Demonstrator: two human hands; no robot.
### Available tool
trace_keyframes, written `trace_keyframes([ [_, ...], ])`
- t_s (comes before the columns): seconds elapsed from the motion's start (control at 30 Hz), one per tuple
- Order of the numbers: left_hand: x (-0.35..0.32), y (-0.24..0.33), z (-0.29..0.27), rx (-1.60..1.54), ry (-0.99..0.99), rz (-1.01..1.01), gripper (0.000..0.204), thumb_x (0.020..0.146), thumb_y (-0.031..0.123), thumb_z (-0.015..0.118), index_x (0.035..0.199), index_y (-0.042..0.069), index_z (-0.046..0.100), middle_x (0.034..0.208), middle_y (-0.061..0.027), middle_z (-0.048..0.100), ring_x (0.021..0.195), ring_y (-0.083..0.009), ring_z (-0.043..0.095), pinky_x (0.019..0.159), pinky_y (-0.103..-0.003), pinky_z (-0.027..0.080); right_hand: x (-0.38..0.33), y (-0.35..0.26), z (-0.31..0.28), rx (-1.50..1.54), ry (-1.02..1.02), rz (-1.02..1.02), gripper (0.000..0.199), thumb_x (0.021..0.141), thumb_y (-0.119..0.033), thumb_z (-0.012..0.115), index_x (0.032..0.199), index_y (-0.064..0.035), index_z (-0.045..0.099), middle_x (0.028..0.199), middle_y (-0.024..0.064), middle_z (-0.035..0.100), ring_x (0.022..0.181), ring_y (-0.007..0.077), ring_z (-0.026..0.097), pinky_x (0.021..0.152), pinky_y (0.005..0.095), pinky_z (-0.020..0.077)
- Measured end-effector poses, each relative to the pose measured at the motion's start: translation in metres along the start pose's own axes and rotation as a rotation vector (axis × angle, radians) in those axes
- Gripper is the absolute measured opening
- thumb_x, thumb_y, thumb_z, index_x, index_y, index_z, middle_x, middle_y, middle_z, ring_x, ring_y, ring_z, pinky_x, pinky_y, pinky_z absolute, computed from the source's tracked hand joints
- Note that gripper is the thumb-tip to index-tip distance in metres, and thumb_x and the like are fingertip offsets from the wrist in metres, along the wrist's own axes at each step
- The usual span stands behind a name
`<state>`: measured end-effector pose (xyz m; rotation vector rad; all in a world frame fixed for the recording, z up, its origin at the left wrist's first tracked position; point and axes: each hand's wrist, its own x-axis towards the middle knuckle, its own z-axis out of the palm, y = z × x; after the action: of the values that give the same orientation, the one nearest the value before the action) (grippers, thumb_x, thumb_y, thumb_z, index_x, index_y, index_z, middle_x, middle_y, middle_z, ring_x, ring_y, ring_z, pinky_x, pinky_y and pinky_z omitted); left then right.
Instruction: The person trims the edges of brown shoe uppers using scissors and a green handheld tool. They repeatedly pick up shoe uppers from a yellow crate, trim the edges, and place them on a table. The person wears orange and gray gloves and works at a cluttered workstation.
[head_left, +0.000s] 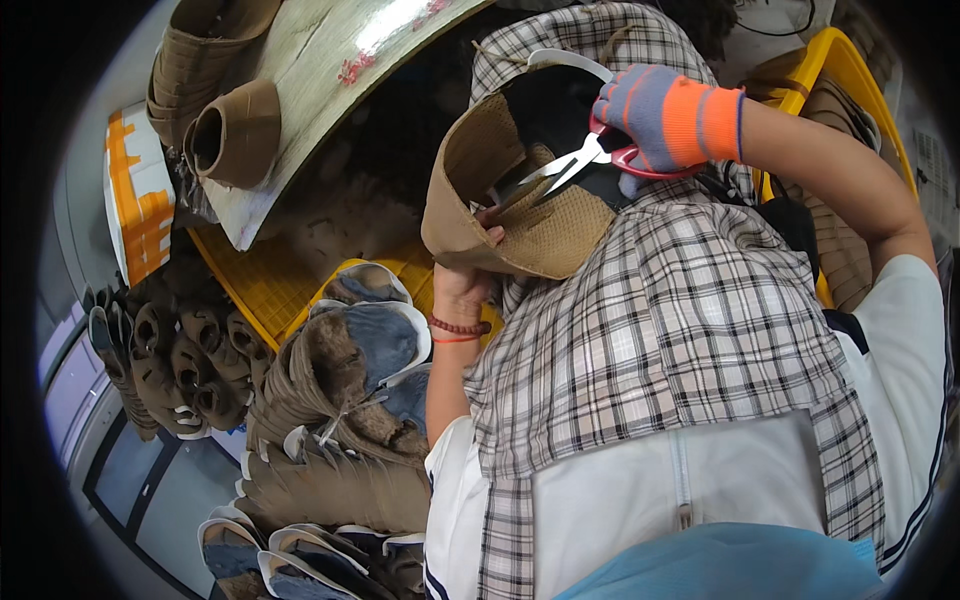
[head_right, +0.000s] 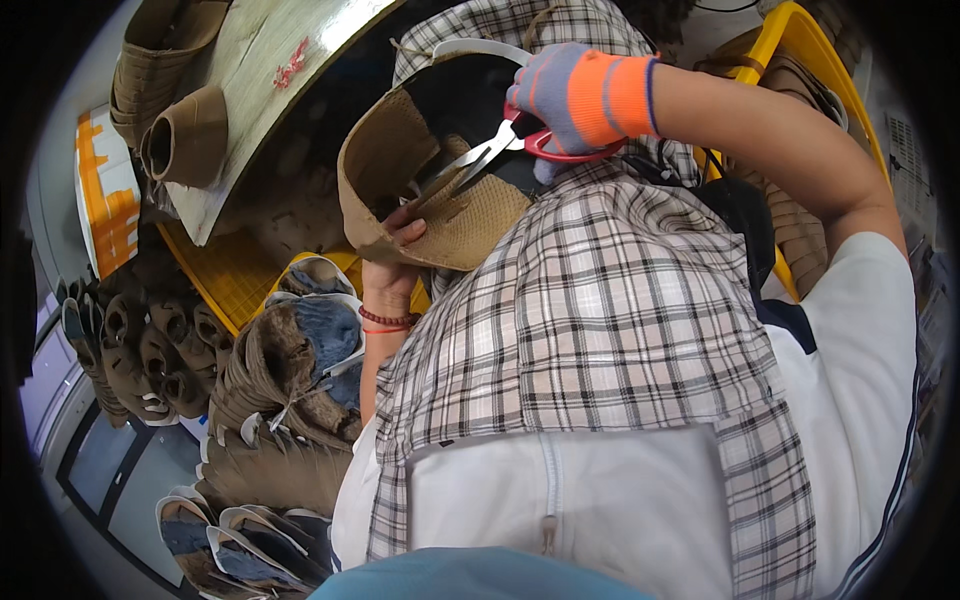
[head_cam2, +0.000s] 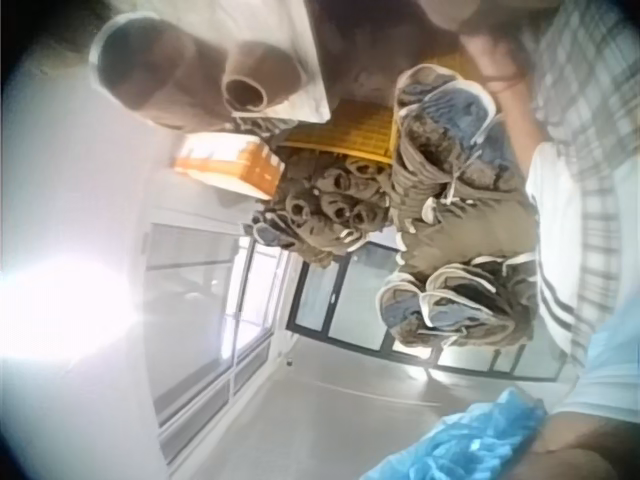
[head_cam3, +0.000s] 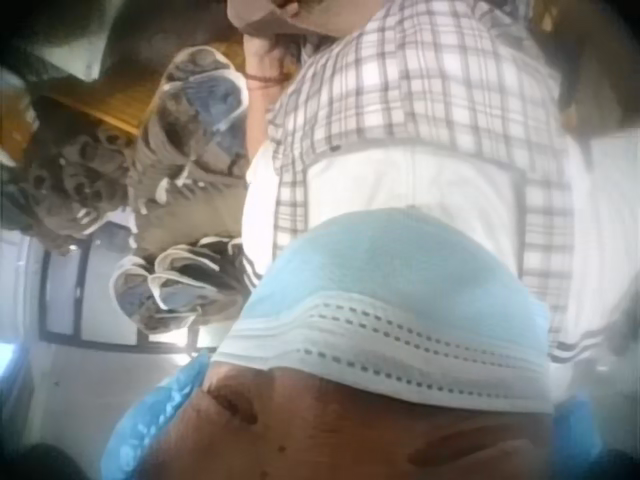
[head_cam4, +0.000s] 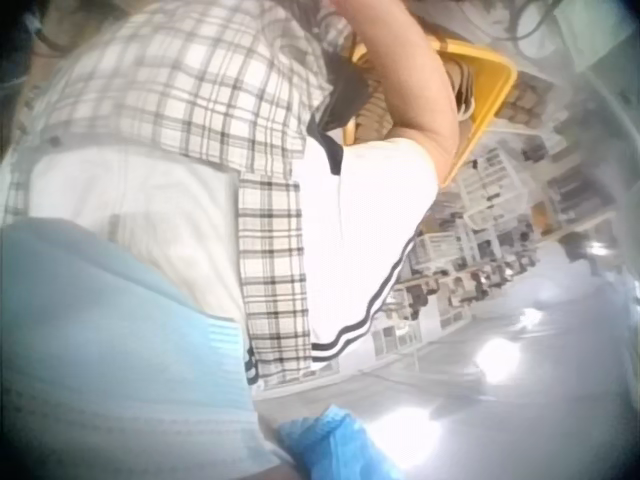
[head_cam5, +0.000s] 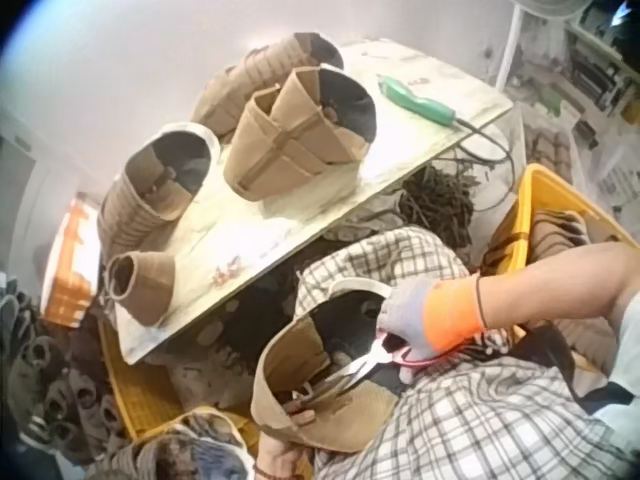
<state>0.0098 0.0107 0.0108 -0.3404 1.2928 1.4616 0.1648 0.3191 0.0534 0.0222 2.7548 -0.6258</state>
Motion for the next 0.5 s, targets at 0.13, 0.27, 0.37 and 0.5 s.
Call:
trace_keyframes([
  [0.13,-0.004,0.002,0.007,-0.026,-0.009,-0.033,0.041,0.069,-0.010,0.071,0.108,-0.001,0.061,0.104,-0.0098,0.062,0.097,-0.0228,0.058,0.086,-0.038,0.052,0.014,-0.008,-0.005,-0.015,-0.173,0.032,0.034,0.074,-0.031,0.067,0.097,-0.0064,0.064,0.079,0.0108,0.065,0.078,0.0298,0.064,0.066,0.0374,0.0519],
  [0.27,-0.007,0.004,0.012,-0.032,-0.032,-0.049,0.038,0.072,-0.008,0.070,0.109,-0.003,0.061,0.106,-0.0108,0.062,0.098,-0.0240,0.059,0.087,-0.039,0.051,0.016,-0.016,-0.013,-0.067,-0.275,0.064,0.037,0.076,-0.036,0.065,0.095,-0.0046,0.065,0.068,0.0127,0.064,0.067,0.0332,0.064,0.060,0.0395,0.0522],
  [0.37,-0.008,0.006,0.014,-0.035,-0.045,-0.051,0.037,0.073,-0.007,0.069,0.109,-0.003,0.061,0.107,-0.0118,0.062,0.099,-0.0253,0.059,0.088,-0.040,0.051,0.012,-0.014,-0.013,-0.024,-0.260,0.108,0.051,0.071,-0.048,0.069,0.095,-0.0034,0.065,0.074,0.0127,0.065,0.073,0.0316,0.065,0.064,0.0376,0.0525],
  [0.5,-0.006,0.005,0.014,-0.060,-0.066,-0.055,0.037,0.074,-0.007,0.068,0.110,-0.004,0.060,0.106,-0.0127,0.062,0.098,-0.0263,0.060,0.089,-0.040,0.051,0.011,-0.026,-0.015,-0.006,-0.232,0.089,0.072,0.060,-0.065,0.071,0.094,-0.0014,0.065,0.082,0.0128,0.065,0.081,0.0297,0.064,0.070,0.0356,0.0524],
])
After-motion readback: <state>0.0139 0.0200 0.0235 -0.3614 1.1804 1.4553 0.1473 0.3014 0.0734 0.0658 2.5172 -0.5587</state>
